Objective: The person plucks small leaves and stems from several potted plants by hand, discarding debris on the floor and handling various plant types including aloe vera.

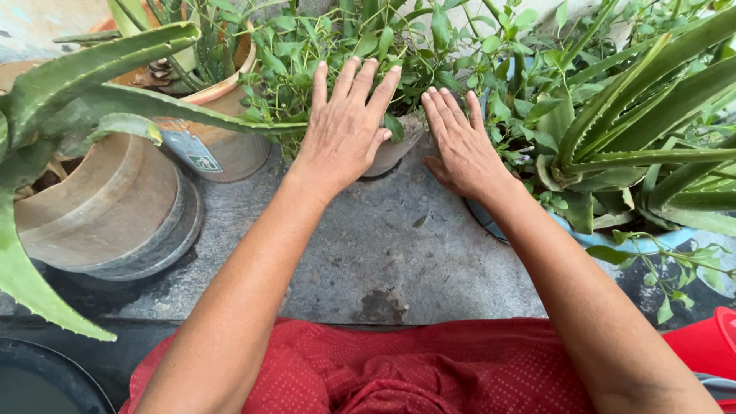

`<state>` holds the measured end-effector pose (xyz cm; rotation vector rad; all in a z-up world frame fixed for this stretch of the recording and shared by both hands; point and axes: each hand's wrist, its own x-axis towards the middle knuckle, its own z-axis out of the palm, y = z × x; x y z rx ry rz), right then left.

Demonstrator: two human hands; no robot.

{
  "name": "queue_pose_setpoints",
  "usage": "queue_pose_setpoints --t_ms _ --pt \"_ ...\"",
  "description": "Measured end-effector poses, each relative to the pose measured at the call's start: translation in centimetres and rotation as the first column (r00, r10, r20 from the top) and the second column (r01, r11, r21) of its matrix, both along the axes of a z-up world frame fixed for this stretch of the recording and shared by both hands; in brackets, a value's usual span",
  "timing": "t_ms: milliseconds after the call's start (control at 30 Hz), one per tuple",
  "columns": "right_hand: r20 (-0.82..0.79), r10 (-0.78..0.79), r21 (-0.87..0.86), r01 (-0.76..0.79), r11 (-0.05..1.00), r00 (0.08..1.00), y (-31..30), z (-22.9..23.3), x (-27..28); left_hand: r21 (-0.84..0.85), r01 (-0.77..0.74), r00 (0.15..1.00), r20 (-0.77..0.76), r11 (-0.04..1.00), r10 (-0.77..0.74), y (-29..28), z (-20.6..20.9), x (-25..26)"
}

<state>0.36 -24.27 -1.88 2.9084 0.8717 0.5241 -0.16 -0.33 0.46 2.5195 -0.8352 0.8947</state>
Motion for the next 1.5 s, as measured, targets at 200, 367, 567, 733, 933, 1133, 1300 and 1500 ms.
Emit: queue_pose_setpoints --t_ms 200,367,567,733,933,1133,1300,1500 --pt "0.007 0.007 -0.012 -0.007 1.000 1.000 -0.1 0.0 0.0 0.008 0.003 1.000 -0.002 1.000 -0.003 0.1 0.1 -0.2" --pt "0.013 0.009 -0.007 -0.009 1.000 1.000 0.1 -0.1 0.1 0.000 0.002 1.000 0.006 1.000 -0.002 0.1 0.3 -0.3" --pt "0.004 -0.004 -0.020 0.004 1.000 1.000 0.4 -0.6 -0.1 -0.003 0.025 1.000 0.008 1.000 -0.025 0.2 0.1 -0.5" --pt "0.018 0.005 -0.037 -0.004 0.999 1.000 0.9 -0.5 -0.1 -0.008 0.028 1.000 0.004 1.000 -0.028 0.1 0.2 -0.5" --pt "0.024 0.029 0.031 -0.030 0.999 0.999 1.3 -0.3 0.2 0.000 0.022 1.000 0.000 1.000 -0.022 0.3 0.2 -0.6" --pt "0.038 -0.012 -0.052 0.014 0.999 0.999 1.3 0.0 0.5 -0.008 0.024 1.000 0.002 1.000 -0.024 0.2 0.2 -0.5" --pt "0.036 0.005 0.011 -0.006 1.000 0.999 1.0 -0.5 0.8 -0.003 0.017 1.000 -0.024 1.000 -0.017 0.1 0.0 -0.4" --pt "0.034 0.004 0.008 -0.004 1.000 0.999 0.8 -0.6 0.8 -0.004 0.021 1.000 -0.010 1.000 -0.021 0.1 0.0 -0.5"
